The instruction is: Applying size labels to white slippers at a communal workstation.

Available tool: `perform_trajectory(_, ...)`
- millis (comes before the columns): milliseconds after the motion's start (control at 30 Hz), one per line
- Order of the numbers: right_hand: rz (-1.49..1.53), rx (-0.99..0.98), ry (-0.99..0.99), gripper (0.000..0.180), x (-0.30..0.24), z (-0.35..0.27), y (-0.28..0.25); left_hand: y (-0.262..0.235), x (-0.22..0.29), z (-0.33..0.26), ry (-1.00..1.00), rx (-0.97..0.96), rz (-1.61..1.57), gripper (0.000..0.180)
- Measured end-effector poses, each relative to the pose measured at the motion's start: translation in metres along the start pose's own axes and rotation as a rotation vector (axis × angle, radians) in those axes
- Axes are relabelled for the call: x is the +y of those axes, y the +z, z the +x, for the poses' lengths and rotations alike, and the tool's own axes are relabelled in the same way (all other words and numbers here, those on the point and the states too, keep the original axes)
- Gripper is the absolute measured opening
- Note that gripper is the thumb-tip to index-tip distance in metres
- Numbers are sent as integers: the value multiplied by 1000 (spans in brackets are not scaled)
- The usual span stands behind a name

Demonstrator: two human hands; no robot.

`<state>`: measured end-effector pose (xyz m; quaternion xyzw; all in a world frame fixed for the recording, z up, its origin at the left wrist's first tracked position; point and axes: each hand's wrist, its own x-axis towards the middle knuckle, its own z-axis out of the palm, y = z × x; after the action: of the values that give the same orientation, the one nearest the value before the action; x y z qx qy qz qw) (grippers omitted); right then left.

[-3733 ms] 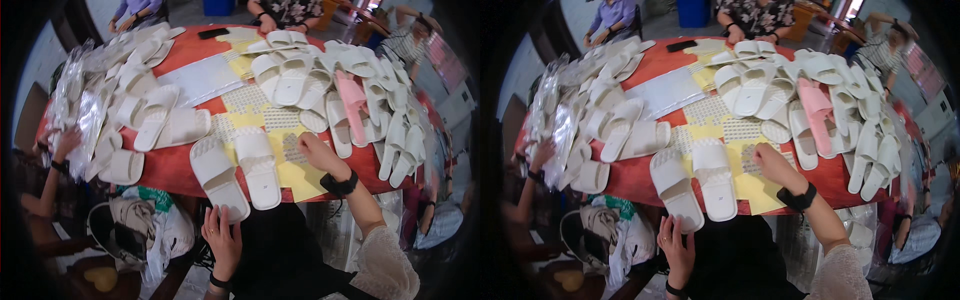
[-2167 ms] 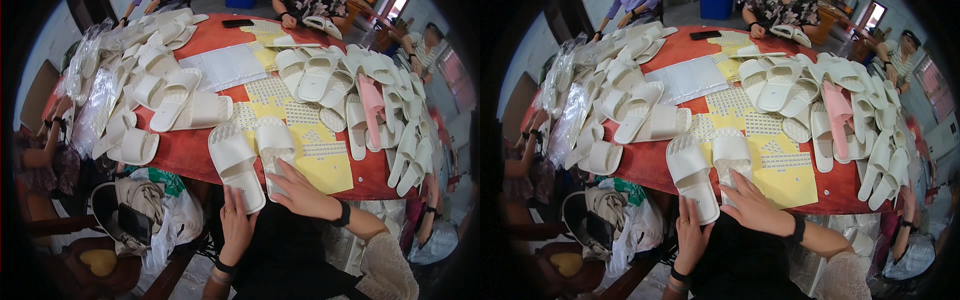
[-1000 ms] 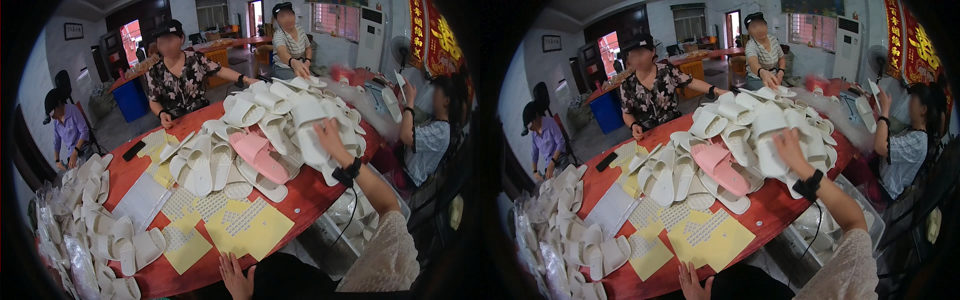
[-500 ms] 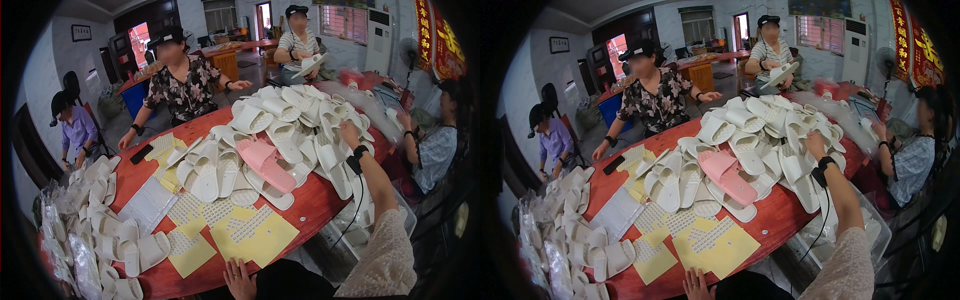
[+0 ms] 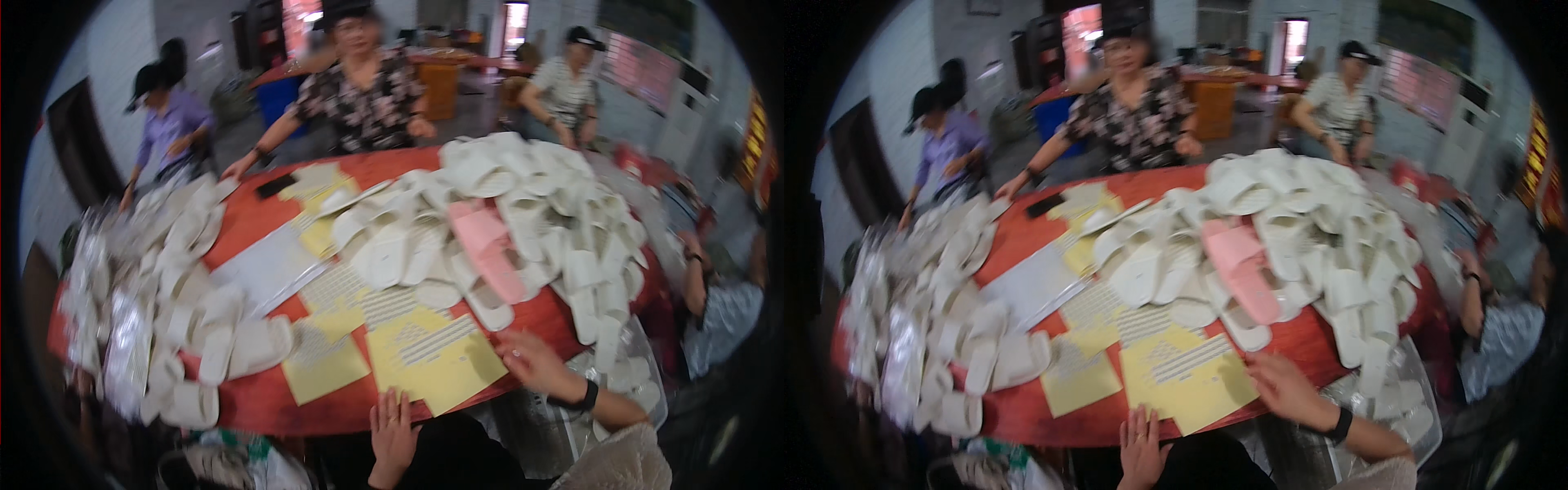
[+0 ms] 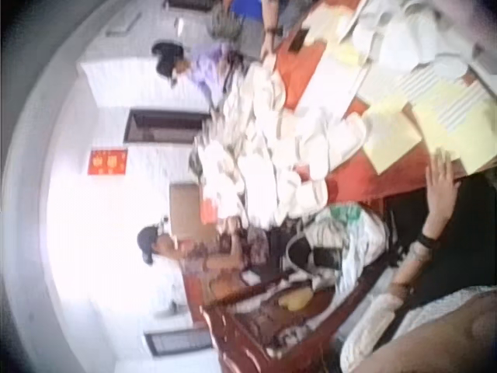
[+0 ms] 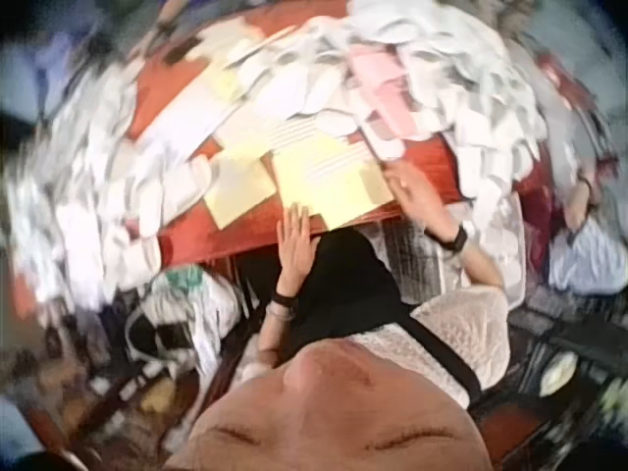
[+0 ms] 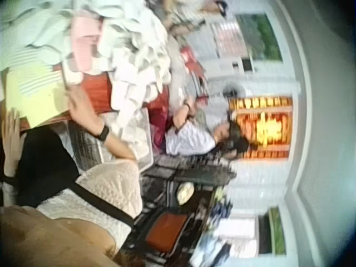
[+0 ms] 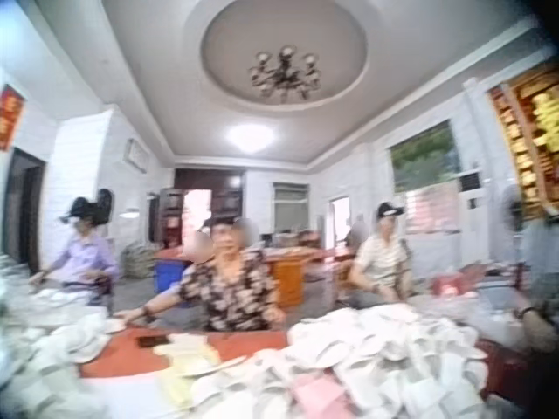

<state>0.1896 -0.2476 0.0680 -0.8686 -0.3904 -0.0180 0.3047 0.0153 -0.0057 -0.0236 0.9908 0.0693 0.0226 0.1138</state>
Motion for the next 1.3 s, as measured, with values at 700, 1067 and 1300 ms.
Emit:
perform_trajectory(700,310,21,-48,19,-49,11,131,-120,-219,72,-688,335,-295,70)
perform_trajectory(1067,252,50,-116,17,-43,8,138,-90,-286,133,-562,458,-1204,51)
perform_trajectory(1300,279,25,-122,22,-46,4,138,-106,-288,124,-533,866,-1241,43)
